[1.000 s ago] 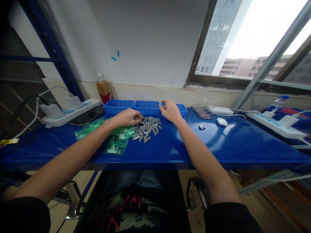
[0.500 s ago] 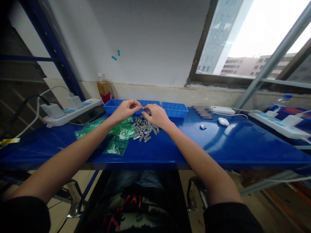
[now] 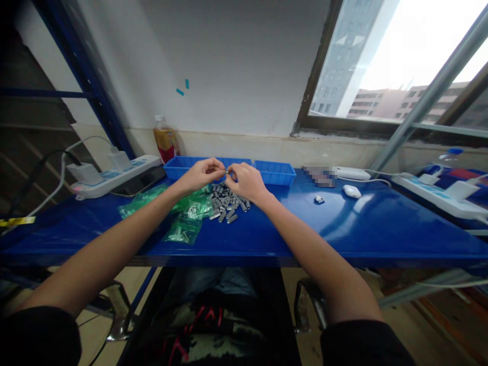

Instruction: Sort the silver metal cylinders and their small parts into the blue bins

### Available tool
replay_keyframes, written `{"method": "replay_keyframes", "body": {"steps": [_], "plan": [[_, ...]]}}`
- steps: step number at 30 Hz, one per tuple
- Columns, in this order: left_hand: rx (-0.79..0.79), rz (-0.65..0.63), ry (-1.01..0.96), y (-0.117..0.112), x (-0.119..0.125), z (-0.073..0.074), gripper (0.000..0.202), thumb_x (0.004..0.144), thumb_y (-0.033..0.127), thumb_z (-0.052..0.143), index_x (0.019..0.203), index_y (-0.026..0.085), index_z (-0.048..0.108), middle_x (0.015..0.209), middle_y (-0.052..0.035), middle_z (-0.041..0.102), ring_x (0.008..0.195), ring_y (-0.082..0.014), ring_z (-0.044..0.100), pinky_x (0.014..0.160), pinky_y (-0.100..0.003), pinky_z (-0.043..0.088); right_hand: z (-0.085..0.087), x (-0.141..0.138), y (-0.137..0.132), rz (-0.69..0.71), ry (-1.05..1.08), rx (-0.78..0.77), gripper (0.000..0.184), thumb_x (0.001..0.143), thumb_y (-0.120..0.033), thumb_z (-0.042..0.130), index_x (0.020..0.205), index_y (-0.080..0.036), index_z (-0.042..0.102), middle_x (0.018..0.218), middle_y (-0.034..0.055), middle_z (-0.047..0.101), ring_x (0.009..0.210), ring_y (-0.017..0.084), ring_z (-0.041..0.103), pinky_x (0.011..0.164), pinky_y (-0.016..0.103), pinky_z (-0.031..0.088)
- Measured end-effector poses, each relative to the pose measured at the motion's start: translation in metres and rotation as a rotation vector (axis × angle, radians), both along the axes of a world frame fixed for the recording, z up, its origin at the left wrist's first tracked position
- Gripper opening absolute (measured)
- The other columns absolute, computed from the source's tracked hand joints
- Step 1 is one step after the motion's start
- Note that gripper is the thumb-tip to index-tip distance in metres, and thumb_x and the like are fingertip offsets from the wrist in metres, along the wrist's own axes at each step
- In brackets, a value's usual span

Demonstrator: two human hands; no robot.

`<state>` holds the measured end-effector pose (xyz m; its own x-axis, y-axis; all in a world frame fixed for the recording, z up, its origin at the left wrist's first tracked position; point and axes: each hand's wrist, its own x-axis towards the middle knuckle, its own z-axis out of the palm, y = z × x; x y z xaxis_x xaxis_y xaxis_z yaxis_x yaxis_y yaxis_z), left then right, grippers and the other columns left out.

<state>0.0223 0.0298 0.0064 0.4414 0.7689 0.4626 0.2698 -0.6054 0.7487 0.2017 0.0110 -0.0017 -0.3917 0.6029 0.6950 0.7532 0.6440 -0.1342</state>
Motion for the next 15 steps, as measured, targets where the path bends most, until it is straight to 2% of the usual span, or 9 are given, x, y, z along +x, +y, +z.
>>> {"method": "replay_keyframes", "body": {"steps": [6, 8, 11, 13, 15], "plan": [[0.002, -0.020, 0.034, -0.0002, -0.0026, 0.0016, 0.016, 0.076, 0.031, 0.060, 0.079, 0.015, 0.056, 0.066, -0.0023, 0.060, 0.059, -0.0098, 0.052, 0.057, -0.023, 0.041, 0.0005, 0.0010, 0.0004, 0.044, -0.004, -0.017, 0.013, 0.080, -0.024, 0.050, 0.084, -0.018, 0.062, 0.074, 0.0035, 0.064, 0.073, 0.018, 0.056, 0.071, 0.029, 0.039], [0.024, 0.031, 0.029, 0.0007, -0.0030, 0.0015, 0.020, 0.076, 0.033, 0.062, 0.078, 0.015, 0.057, 0.065, -0.0023, 0.060, 0.059, -0.0101, 0.052, 0.056, -0.023, 0.041, 0.0015, 0.0013, 0.0004, 0.027, 0.010, -0.013, 0.012, 0.079, -0.023, 0.051, 0.082, -0.018, 0.062, 0.073, 0.0035, 0.064, 0.072, 0.018, 0.056, 0.071, 0.029, 0.039], [0.121, 0.179, 0.040, 0.0014, -0.0040, 0.0011, 0.025, 0.074, 0.037, 0.064, 0.077, 0.014, 0.057, 0.065, -0.0024, 0.061, 0.059, -0.0109, 0.053, 0.055, -0.023, 0.041, 0.0023, 0.0029, 0.0019, -0.005, 0.045, -0.011, 0.012, 0.078, -0.024, 0.052, 0.078, -0.018, 0.062, 0.070, 0.0034, 0.064, 0.070, 0.018, 0.056, 0.070, 0.030, 0.040], [0.195, 0.221, 0.073, 0.0006, -0.0050, 0.0013, 0.024, 0.075, 0.036, 0.064, 0.082, 0.014, 0.059, 0.069, -0.0028, 0.063, 0.061, -0.0113, 0.055, 0.057, -0.023, 0.042, 0.0022, 0.0043, 0.0037, -0.009, 0.061, -0.031, 0.012, 0.078, -0.026, 0.052, 0.077, -0.018, 0.062, 0.069, 0.0031, 0.064, 0.069, 0.018, 0.056, 0.069, 0.029, 0.040], [0.258, 0.190, 0.144, -0.0015, -0.0057, 0.0020, 0.024, 0.078, 0.032, 0.062, 0.094, 0.015, 0.060, 0.075, -0.0032, 0.065, 0.063, -0.0113, 0.057, 0.060, -0.023, 0.043, 0.0015, 0.0052, 0.0055, 0.000, 0.073, -0.056, 0.014, 0.079, -0.026, 0.052, 0.077, -0.018, 0.062, 0.068, 0.0029, 0.064, 0.067, 0.017, 0.056, 0.068, 0.029, 0.040]]}}
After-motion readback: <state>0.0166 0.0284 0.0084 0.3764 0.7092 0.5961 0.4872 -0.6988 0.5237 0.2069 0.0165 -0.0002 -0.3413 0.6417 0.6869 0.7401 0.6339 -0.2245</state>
